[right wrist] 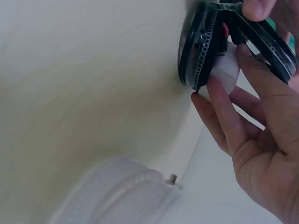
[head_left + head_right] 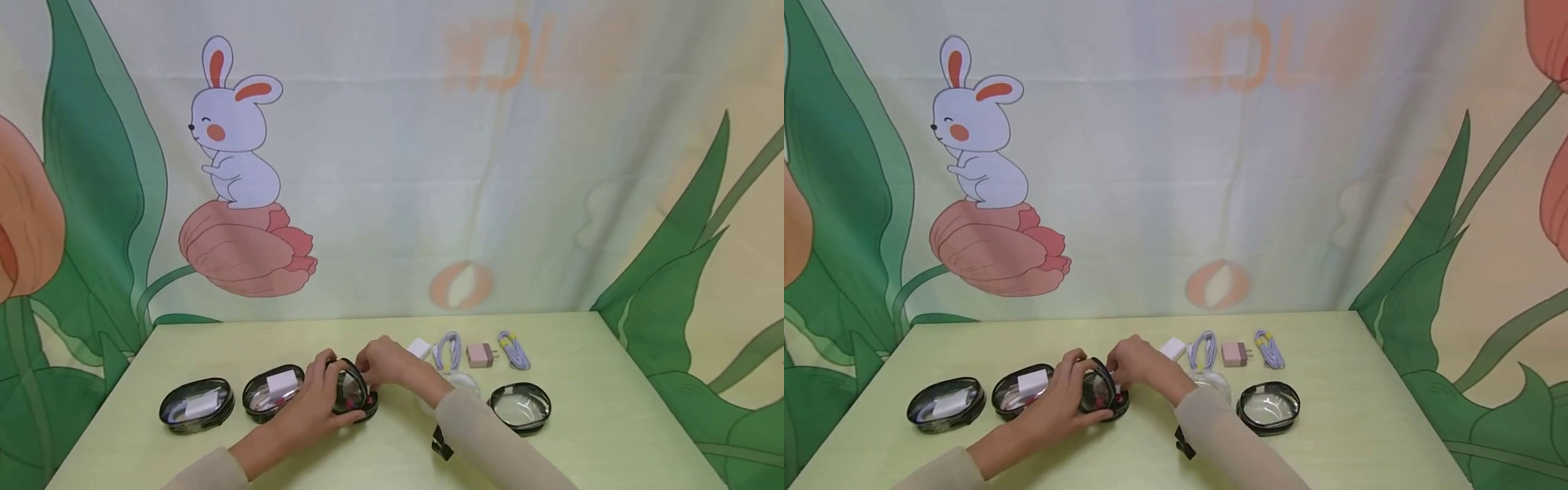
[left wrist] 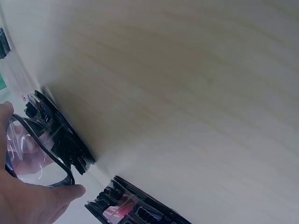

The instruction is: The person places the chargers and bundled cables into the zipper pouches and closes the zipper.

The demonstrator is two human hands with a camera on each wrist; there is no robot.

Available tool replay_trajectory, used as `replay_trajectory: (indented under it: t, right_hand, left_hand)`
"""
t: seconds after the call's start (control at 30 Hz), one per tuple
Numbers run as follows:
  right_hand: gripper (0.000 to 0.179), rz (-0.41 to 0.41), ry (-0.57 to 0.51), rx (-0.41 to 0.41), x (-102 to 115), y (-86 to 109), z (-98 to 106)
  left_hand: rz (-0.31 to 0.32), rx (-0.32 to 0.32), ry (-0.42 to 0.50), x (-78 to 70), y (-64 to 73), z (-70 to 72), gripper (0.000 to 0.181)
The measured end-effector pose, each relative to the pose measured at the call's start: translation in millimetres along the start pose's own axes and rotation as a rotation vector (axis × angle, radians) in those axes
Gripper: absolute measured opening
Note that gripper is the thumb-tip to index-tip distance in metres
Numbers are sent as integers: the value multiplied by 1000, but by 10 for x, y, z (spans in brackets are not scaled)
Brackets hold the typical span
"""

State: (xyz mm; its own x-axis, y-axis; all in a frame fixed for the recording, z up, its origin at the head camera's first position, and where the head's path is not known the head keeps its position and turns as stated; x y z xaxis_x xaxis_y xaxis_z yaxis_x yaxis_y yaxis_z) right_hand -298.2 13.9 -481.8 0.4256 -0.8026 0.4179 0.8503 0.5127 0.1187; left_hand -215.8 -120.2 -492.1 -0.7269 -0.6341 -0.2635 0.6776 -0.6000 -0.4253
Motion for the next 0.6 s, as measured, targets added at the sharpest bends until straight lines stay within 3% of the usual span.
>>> replay_trajectory:
  t: [0.17, 0.43, 0.6]
  right_hand:
    - [6, 41, -56, 40, -60, 48, 27]
    - [36, -81, -425, 128, -160, 131, 94]
    - [40, -109, -490, 148, -211, 150, 71]
  left_hand:
    - [0, 28, 11, 3, -14, -21, 75]
    - [61, 109, -2, -3, -73, -91, 73]
    - [52, 186, -17, 1, -114, -105, 75]
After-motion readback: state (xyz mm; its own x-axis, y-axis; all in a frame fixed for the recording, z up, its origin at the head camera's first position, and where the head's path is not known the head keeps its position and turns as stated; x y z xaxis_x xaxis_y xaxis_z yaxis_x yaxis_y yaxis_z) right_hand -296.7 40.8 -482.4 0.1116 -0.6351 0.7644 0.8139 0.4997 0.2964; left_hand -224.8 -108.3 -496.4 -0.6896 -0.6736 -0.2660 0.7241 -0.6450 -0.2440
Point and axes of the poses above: each hand's wrist, its own y-axis away from the middle knuckle, its own z-axis out of the back of the hand, x = y × z, the point moved 5 cm from there along -y, towards the middle knuckle, and after that the axes turned 12 degrees about -z, right-handed, at the moved point
